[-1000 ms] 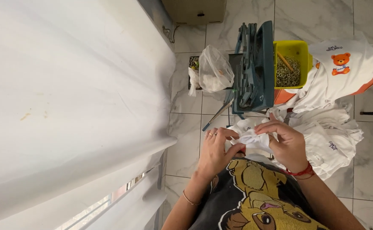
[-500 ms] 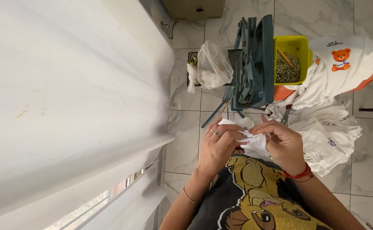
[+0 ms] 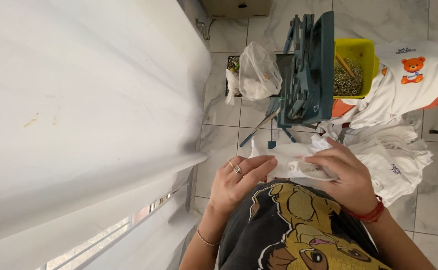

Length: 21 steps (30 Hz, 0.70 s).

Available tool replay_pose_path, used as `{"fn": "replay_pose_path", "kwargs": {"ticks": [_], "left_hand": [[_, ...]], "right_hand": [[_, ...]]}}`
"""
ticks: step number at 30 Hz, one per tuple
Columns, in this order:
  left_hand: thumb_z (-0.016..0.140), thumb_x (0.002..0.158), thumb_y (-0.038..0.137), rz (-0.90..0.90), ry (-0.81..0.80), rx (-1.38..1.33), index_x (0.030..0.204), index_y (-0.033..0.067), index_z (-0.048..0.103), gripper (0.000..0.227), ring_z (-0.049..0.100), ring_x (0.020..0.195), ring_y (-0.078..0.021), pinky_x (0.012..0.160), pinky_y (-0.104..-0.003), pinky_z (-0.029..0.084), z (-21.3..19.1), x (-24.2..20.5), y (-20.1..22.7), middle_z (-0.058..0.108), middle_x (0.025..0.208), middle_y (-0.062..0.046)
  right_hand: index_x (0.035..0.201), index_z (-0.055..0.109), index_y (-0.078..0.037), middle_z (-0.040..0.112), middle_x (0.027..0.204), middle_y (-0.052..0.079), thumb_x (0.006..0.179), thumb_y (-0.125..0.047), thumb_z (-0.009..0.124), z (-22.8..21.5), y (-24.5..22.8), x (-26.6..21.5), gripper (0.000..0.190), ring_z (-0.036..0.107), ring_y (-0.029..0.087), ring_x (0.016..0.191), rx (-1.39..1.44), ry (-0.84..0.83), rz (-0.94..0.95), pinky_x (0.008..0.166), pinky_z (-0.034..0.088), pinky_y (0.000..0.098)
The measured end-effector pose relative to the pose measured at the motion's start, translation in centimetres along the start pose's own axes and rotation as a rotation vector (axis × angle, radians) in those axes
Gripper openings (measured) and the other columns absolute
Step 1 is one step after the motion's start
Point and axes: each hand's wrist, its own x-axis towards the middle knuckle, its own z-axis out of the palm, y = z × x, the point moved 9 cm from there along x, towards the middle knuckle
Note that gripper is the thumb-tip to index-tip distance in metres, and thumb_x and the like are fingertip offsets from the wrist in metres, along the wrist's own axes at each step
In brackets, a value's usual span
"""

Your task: Attaching small metal fasteners to white t-shirts using a manual press machine.

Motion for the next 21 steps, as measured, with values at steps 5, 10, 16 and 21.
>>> {"fn": "replay_pose_path", "kwargs": {"ticks": [5, 10, 16, 21], "left_hand": [[0.054, 0.086, 0.004, 0.068, 0.133, 0.068, 0.092, 0.0066, 0.058, 0.008, 0.052, 0.070, -0.0138, 0.059, -0.024, 0.043, -1.6, -1.1, 0.2, 0.058, 0.089, -0.003], [0.062, 0.074, -0.013, 0.064, 0.246, 0.192, 0.089, 0.0112, 0.058, 0.028, 0.051, 0.066, -0.0093, 0.054, -0.020, 0.046, -2.2, -3.4, -0.2, 0.050, 0.085, 0.001], [0.063, 0.060, -0.015, -0.296, 0.401, 0.420, 0.073, 0.0164, 0.058, 0.035, 0.037, 0.055, -0.0096, 0.043, -0.020, 0.032, -1.6, -7.6, -5.7, 0.044, 0.067, 0.006], [0.051, 0.067, 0.011, -1.382, 0.794, -0.719, 0.084, 0.0106, 0.044, 0.019, 0.043, 0.067, -0.0136, 0.060, -0.026, 0.039, 3.0, -13.1, -12.4, 0.046, 0.078, -0.003]], "right_hand": [[0.102, 0.057, -0.001, 0.053, 0.098, 0.010, 0.070, 0.010, 0.050, 0.5, -0.5, 0.1, 0.035, 0.053, 0.021, 0.092, -0.014, -0.058, -0.051, 0.090, 0.045, 0.0346], [0.096, 0.062, -0.007, 0.059, 0.093, 0.004, 0.068, 0.008, 0.052, 1.1, 1.5, -0.4, 0.033, 0.057, 0.010, 0.076, -0.129, -0.116, 0.033, 0.057, 0.049, 0.0196], [0.095, 0.058, -0.003, 0.062, 0.081, 0.007, 0.069, 0.001, 0.062, 1.1, -0.5, -0.1, 0.027, 0.058, 0.008, 0.062, -0.027, -0.114, -0.042, 0.053, 0.052, 0.0131], [0.092, 0.058, -0.007, 0.059, 0.073, 0.001, 0.076, -0.012, 0.059, 4.2, -9.4, 2.0, 0.017, 0.055, 0.008, 0.058, 0.355, -0.254, -0.256, 0.047, 0.048, 0.0163]]}}
